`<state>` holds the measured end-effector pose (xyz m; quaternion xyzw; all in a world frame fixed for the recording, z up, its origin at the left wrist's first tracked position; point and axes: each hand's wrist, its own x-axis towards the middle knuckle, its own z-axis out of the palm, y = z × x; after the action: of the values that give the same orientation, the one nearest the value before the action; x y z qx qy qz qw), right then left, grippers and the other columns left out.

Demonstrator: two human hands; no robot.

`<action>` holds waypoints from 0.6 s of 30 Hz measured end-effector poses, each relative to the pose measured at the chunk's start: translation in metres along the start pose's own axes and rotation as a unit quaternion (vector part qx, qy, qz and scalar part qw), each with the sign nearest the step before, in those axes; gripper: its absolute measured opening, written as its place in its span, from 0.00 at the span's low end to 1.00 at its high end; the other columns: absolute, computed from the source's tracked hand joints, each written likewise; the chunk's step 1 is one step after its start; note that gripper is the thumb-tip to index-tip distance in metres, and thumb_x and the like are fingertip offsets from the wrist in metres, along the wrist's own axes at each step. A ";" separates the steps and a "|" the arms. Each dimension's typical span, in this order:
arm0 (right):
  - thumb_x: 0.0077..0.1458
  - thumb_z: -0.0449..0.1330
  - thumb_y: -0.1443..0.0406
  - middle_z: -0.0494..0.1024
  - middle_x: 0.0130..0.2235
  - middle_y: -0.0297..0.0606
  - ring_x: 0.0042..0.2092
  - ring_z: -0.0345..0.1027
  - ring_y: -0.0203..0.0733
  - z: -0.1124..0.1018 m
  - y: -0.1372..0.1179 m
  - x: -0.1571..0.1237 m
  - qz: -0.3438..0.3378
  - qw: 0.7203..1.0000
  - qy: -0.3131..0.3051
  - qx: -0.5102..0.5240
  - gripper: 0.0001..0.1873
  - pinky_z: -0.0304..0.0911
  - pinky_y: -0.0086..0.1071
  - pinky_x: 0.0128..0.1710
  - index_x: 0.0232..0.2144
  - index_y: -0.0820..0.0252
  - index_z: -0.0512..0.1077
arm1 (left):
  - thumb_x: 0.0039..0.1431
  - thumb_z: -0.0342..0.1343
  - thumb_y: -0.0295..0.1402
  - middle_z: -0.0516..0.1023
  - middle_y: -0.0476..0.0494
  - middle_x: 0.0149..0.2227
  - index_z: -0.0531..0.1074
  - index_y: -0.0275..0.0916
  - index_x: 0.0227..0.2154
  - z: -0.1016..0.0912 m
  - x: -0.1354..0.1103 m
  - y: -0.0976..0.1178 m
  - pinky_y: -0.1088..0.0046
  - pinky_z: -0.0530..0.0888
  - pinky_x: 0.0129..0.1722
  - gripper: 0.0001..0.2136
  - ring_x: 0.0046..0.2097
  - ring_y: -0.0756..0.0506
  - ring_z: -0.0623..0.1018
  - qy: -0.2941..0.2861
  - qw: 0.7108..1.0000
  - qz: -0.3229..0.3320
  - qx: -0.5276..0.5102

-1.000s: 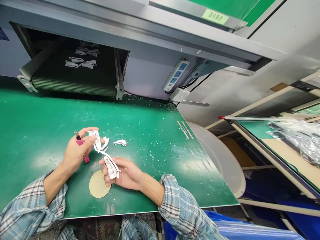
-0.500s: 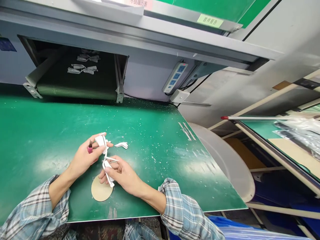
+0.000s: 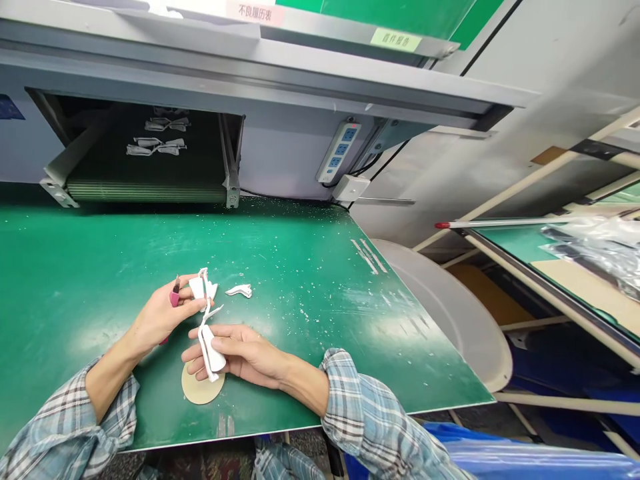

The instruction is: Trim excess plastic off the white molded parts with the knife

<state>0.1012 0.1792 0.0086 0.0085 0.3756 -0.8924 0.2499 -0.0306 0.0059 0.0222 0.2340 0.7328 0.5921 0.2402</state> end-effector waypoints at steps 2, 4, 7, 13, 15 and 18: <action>0.60 0.71 0.56 0.84 0.48 0.53 0.45 0.81 0.45 0.000 -0.003 -0.002 0.005 1.000 -0.003 0.015 0.29 0.73 0.37 0.48 0.58 0.67 0.76 | 0.62 0.62 0.43 0.79 0.47 0.37 0.73 0.39 0.56 -0.001 0.001 -0.002 0.70 0.73 0.38 0.22 0.37 0.45 0.77 -0.003 0.999 0.002 0.048; 0.60 0.71 0.55 0.84 0.45 0.51 0.42 0.80 0.43 -0.001 -0.006 -0.003 -0.002 1.000 0.015 0.006 0.28 0.73 0.36 0.44 0.57 0.66 0.77 | 0.64 0.58 0.41 0.80 0.46 0.39 0.71 0.42 0.58 -0.001 0.001 -0.006 0.68 0.73 0.38 0.21 0.37 0.44 0.77 0.002 0.990 -0.007 0.141; 0.64 0.67 0.52 0.82 0.36 0.42 0.33 0.75 0.38 -0.005 -0.009 -0.002 -0.041 0.994 0.087 -0.049 0.25 0.69 0.32 0.37 0.54 0.65 0.78 | 0.67 0.54 0.37 0.81 0.44 0.48 0.72 0.46 0.58 -0.001 0.000 -0.011 0.65 0.72 0.42 0.18 0.43 0.41 0.79 0.005 0.960 0.006 0.279; 0.70 0.56 0.47 0.74 0.30 0.33 0.30 0.65 0.35 -0.018 -0.008 0.002 -0.123 0.932 0.175 -0.293 0.27 0.60 0.31 0.32 0.56 0.62 0.75 | 0.67 0.53 0.36 0.77 0.43 0.58 0.74 0.45 0.56 0.000 -0.003 -0.008 0.65 0.75 0.45 0.16 0.46 0.41 0.79 0.033 0.958 0.063 0.276; 0.73 0.52 0.48 0.75 0.32 0.34 0.33 0.66 0.38 -0.019 -0.007 0.002 -0.139 0.885 0.185 -0.403 0.26 0.61 0.32 0.35 0.57 0.60 0.74 | 0.67 0.53 0.37 0.81 0.43 0.53 0.76 0.44 0.56 0.004 -0.005 -0.002 0.66 0.76 0.41 0.17 0.40 0.44 0.80 0.017 0.978 0.069 0.196; 0.75 0.49 0.53 0.79 0.39 0.38 0.43 0.71 0.43 -0.019 -0.006 0.002 -0.164 0.809 0.193 -0.531 0.21 0.64 0.37 0.46 0.57 0.55 0.74 | 0.68 0.55 0.38 0.85 0.43 0.45 0.79 0.40 0.53 0.011 -0.010 0.006 0.67 0.78 0.43 0.16 0.40 0.43 0.82 -0.036 0.994 0.081 0.066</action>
<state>0.0938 0.1946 -0.0018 -0.0155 0.8270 -0.5619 -0.0121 -0.0162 0.0090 0.0270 0.3293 0.7393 0.5515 0.2020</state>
